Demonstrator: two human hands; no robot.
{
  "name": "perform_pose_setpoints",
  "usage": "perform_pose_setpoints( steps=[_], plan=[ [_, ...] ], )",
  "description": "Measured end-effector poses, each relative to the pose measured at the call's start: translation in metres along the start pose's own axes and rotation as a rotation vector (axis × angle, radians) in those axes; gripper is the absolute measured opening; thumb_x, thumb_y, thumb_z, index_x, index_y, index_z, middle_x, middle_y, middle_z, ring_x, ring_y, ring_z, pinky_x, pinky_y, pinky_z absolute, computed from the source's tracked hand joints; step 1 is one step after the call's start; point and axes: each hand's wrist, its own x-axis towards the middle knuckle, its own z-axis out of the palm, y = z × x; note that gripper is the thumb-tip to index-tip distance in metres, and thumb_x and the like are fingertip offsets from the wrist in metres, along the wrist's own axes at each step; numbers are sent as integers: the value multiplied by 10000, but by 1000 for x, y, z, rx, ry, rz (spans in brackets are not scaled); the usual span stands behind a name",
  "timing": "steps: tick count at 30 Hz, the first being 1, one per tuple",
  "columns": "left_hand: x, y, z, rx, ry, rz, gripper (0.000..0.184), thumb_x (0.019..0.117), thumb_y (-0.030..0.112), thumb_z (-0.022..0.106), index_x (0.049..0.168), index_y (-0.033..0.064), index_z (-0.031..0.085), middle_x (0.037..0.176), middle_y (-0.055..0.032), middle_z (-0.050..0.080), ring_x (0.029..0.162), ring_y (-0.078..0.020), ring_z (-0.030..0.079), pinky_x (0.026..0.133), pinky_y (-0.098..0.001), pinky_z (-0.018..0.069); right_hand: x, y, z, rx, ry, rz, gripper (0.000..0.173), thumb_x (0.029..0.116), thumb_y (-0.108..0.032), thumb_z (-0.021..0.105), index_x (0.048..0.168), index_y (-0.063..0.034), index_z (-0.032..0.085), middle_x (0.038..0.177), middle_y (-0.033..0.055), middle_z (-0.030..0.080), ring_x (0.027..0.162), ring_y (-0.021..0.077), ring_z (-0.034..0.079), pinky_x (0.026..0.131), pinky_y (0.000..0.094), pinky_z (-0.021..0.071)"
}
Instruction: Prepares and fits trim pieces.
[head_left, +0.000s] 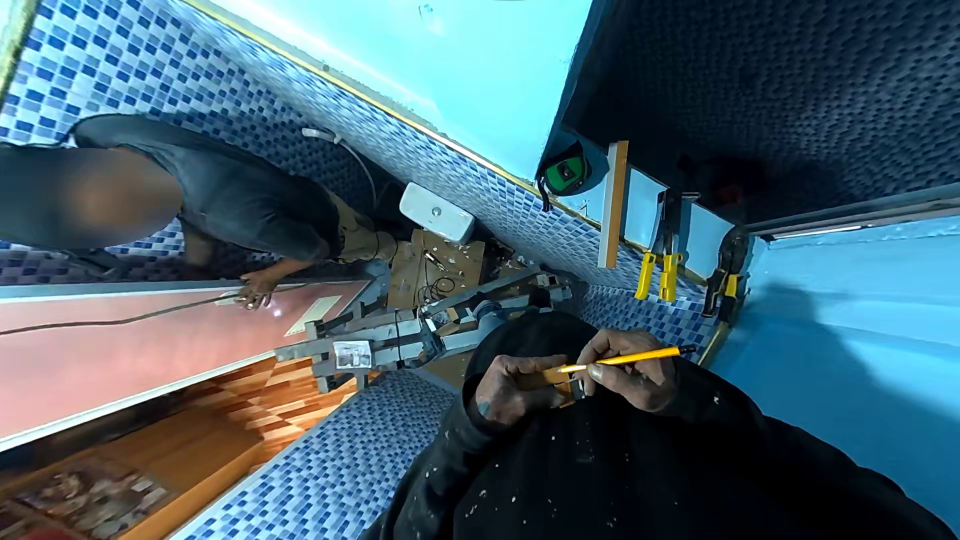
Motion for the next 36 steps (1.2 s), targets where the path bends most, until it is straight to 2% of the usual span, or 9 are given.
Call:
perform_pose_setpoints(
  steps=[3, 6, 11, 17, 36],
  plan=[
    [0, 1, 0, -6, 4, -10, 481, 798, 0, 819, 1254, -64, 678, 1131, -106, 762, 1014, -98, 733, 938, -272, 590, 2, -1, -3, -8, -50, 15, 178, 983, -148, 545, 975, -7, 652, 715, -29, 689, 619, -25, 629, 574, 147, 517],
    [1, 2, 0, 2, 8, -6, 474, 801, 8, 821, 1249, -63, 682, 1125, -108, 763, 1010, -100, 734, 936, -275, 592, 6, -3, -2, -27, -63, 27, 177, 957, -131, 541, 950, 1, 659, 688, -25, 677, 592, -19, 621, 562, 156, 520],
    [1, 2, 0, 5, 14, -11, 472, 798, 12, 829, 1244, -55, 688, 1118, -109, 765, 1005, -100, 735, 934, -274, 593, 11, -6, -1, -110, -107, 57, 195, 941, -144, 554, 949, 6, 679, 702, 4, 689, 602, -2, 630, 573, 178, 528],
    [1, 2, 0, 4, 11, -6, 466, 803, 5, 822, 1244, -60, 686, 1133, -109, 761, 1015, -99, 732, 943, -272, 589, 13, -7, 2, -117, -136, 46, 176, 933, -119, 559, 945, 9, 679, 721, 11, 701, 614, -17, 630, 587, 158, 524],
    [2, 3, 0, 15, 18, -16, 467, 796, -2, 823, 1240, -58, 688, 1120, -108, 763, 998, -97, 734, 928, -269, 593, 14, -6, 2, -135, -133, 64, 179, 925, -113, 558, 942, 12, 685, 722, 26, 708, 612, 5, 642, 585, 180, 533]
  ],
)
